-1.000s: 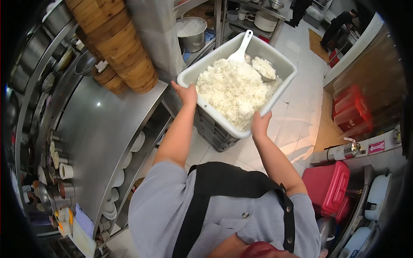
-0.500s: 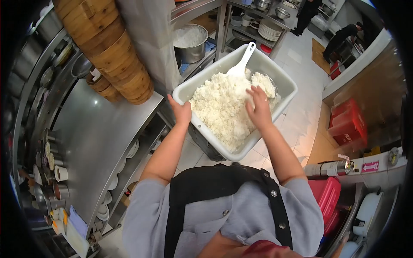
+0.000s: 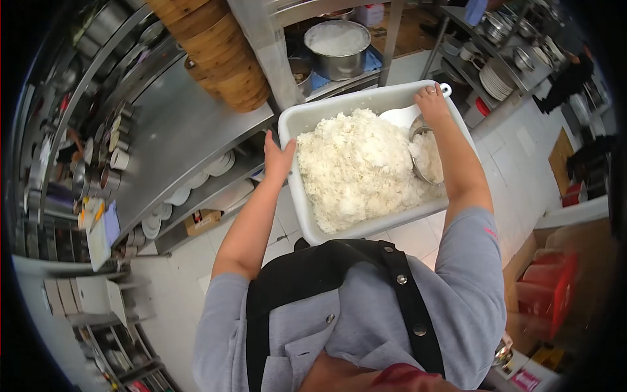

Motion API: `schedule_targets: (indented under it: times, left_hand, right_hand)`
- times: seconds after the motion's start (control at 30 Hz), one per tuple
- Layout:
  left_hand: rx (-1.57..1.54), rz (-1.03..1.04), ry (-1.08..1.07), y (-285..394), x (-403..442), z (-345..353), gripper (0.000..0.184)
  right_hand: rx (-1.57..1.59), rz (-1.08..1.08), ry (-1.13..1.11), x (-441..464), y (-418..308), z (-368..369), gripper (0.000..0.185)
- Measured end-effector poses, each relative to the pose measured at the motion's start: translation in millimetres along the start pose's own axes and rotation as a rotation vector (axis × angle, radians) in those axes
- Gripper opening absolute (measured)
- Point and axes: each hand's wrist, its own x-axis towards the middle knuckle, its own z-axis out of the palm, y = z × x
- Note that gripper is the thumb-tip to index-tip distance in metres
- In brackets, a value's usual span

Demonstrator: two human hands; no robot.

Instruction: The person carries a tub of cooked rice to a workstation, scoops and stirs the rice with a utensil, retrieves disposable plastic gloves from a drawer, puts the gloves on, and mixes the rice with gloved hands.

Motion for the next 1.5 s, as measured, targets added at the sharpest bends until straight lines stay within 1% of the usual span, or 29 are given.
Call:
schedule_targets:
  times: [0.03,0.07,0.1,0.17,0.23,0.27,0.3,0.33,0.37,0.43,0.47,0.53,0.57,0.6,0.63,0.7,0.87,0.93,0.97,1.0,1.03,1.1,1.13,1.23,1.27,1.33,1.43,1.47,1.5]
  left_hand:
    - [0.007,-0.018,0.017,-7,-16,-1,0.088]
    - [-0.028,-0.002,-0.044,-13,-33,-1,0.089]
    - [-0.062,0.021,-0.108,-17,-48,-2,0.09]
    - [-0.035,0.025,-0.15,-12,-80,-8,0.093]
    - [-0.092,0.029,-0.167,-14,-101,-5,0.087]
    - [-0.096,0.023,-0.172,-2,-107,-6,0.087]
    - [-0.234,-0.063,-0.194,17,-117,-12,0.084]
    - [-0.371,-0.146,-0.206,29,-119,-14,0.08]
    - [-0.373,-0.151,-0.205,28,-120,-12,0.08]
    - [-0.397,-0.029,-0.181,25,-122,-12,0.074]
    - [-0.321,-0.001,-0.171,25,-122,-14,0.073]
    - [-0.378,0.025,-0.154,14,-117,-8,0.073]
    - [-0.431,0.051,-0.146,6,-116,-5,0.072]
    - [-0.411,0.05,-0.161,13,-118,-9,0.069]
    - [-0.41,0.041,-0.158,13,-117,-10,0.069]
    - [-0.222,0.115,-0.171,12,-116,-11,0.066]
    - [-0.228,0.156,-0.193,7,-113,-10,0.064]
    - [-0.193,0.239,-0.141,7,-112,-9,0.067]
    - [-0.195,0.242,-0.15,8,-109,-9,0.067]
    - [-0.082,0.328,-0.134,10,-107,-10,0.07]
    - [0.03,0.415,-0.116,12,-104,-12,0.073]
    - [0.109,0.457,-0.132,23,-90,-13,0.078]
    - [0.192,0.497,-0.143,29,-84,-13,0.083]
    - [0.244,0.444,-0.188,50,-69,-12,0.089]
    - [0.27,0.423,-0.187,54,-66,-10,0.092]
    - [0.326,0.388,-0.213,55,-55,-2,0.091]
    - [0.374,0.351,-0.22,53,-43,4,0.088]
    - [0.356,0.348,-0.199,52,-41,4,0.086]
    - [0.357,0.343,-0.198,54,-39,3,0.086]
  right_hand:
    - [-0.087,-0.034,-0.103,-1,-1,-7,0.032]
    - [-0.088,-0.106,0.022,-2,5,2,0.022]
    - [-0.08,-0.117,0.024,-2,8,2,0.022]
    - [0.028,-0.147,-0.111,-7,20,-11,0.024]
    - [-0.008,-0.19,-0.092,-18,32,-33,0.029]
    - [0.084,-0.12,-0.143,-30,35,-67,0.031]
    - [0.176,-0.047,-0.202,-50,37,-95,0.033]
    - [0.174,-0.048,-0.208,-63,41,-114,0.033]
    - [0.247,-0.033,-0.179,-76,43,-130,0.038]
    - [0.321,-0.03,-0.151,-100,42,-153,0.044]
    - [0.366,-0.004,-0.188,-112,41,-161,0.048]
    - [0.406,0.012,-0.22,-129,28,-173,0.052]
    - [0.389,0.07,-0.34,-138,19,-178,0.053]
    - [0.373,0.13,-0.462,-144,9,-180,0.054]
    - [0.373,0.123,-0.468,-147,-2,-176,0.054]
    - [0.526,0.075,-0.499,-150,-28,-157,0.054]
    - [0.494,0.036,-0.48,-120,-86,-143,0.053]
    - [0.487,0.027,-0.47,-106,-103,-141,0.053]
    - [0.499,0.022,-0.456,-99,-109,-140,0.043]
    - [0.51,0.015,-0.443,-92,-116,-140,0.035]
    - [0.508,0.022,-0.447,-82,-122,-139,0.035]
    - [0.411,0.013,-0.538,-64,-131,-138,0.045]
    - [0.396,-0.013,-0.513,-59,-138,-139,0.041]
    - [0.344,-0.05,-0.446,-39,-170,-140,0.026]
    - [0.343,-0.04,-0.442,-34,-179,-143,0.026]
    - [0.286,-0.171,-0.377,-28,-188,-147,0.024]
    - [0.256,-0.141,-0.299,-30,-179,-153,0.022]
    - [0.246,-0.125,-0.33,-35,-165,-162,0.028]
    - [0.278,-0.103,-0.257,-42,-149,-160,0.027]
